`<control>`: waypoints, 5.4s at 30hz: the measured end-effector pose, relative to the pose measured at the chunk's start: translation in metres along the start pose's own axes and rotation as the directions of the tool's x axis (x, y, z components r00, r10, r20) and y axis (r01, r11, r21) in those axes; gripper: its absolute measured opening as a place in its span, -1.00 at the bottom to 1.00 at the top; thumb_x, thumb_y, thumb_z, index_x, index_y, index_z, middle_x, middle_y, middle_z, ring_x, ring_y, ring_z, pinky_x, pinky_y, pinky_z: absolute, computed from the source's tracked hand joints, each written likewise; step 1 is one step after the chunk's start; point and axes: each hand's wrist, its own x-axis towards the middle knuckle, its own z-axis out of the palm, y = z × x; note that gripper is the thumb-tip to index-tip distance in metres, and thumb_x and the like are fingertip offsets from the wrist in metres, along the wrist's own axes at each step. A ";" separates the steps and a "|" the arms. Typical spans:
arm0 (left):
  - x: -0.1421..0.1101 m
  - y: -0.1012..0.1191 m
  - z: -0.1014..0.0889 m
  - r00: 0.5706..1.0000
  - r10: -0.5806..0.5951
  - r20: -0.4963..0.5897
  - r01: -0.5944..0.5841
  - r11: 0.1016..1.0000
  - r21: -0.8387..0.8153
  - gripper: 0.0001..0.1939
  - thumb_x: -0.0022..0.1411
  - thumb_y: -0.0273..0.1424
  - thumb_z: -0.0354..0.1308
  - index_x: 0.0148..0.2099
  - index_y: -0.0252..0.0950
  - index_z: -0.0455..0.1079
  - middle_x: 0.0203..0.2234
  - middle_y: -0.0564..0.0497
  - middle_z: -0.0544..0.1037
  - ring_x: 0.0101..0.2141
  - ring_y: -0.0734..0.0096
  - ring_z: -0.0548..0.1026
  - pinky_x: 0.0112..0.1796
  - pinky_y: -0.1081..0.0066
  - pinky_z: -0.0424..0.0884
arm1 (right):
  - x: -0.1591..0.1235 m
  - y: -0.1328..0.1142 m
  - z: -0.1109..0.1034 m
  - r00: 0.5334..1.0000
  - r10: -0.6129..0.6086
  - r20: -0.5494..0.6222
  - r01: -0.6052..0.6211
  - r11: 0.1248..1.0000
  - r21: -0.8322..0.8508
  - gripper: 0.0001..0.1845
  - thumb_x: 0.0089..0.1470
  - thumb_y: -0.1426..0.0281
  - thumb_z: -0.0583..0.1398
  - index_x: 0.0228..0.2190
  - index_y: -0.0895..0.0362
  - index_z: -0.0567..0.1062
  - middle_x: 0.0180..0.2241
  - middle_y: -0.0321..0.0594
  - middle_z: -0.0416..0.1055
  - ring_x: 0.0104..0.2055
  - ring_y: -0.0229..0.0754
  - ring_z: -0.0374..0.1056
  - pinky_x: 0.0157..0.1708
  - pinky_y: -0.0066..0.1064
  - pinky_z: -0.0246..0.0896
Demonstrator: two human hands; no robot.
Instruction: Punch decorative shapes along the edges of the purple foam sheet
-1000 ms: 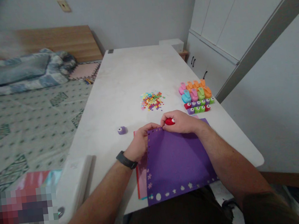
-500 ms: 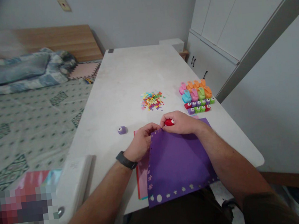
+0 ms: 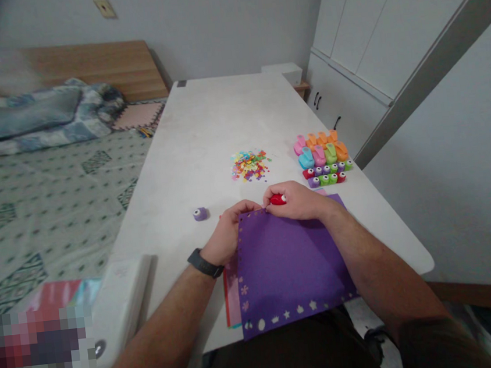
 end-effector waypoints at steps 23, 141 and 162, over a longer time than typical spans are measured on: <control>0.005 -0.004 0.000 0.995 -0.010 -0.100 0.017 0.997 0.077 -0.64 0.21 -0.10 0.29 -0.18 -0.30 0.65 -0.35 -0.05 0.64 -0.38 0.37 0.45 -0.36 0.43 0.35 | 0.006 0.004 0.010 0.994 -0.020 -0.112 0.009 0.995 -0.101 -0.86 0.12 0.32 0.25 -0.30 0.11 0.58 -0.34 -0.26 0.55 -0.33 -0.21 0.39 -0.29 -0.40 0.22; -0.003 0.007 -0.015 0.995 0.068 -0.073 -0.015 0.821 0.571 -0.66 0.21 -0.35 0.15 -0.01 -0.29 0.59 -0.20 -0.06 0.69 -0.24 0.26 0.61 -0.16 0.31 0.46 | -0.100 0.171 -0.087 0.498 0.365 -0.787 -0.549 0.835 0.040 -0.54 -0.08 0.42 0.28 -0.06 0.14 0.52 -0.20 -0.11 0.59 -0.21 -0.12 0.51 -0.10 -0.23 0.43; -0.005 0.006 -0.012 0.992 0.091 -0.087 -0.021 0.800 0.599 -0.67 0.21 -0.47 0.14 -0.01 -0.31 0.59 -0.11 -0.09 0.68 -0.13 0.25 0.61 -0.04 0.34 0.48 | 0.003 -0.016 -0.032 0.854 -0.066 -0.516 -0.095 0.956 -0.279 -0.61 0.11 0.29 0.26 -0.02 0.10 0.49 -0.08 -0.08 0.51 -0.22 -0.14 0.44 -0.21 -0.26 0.38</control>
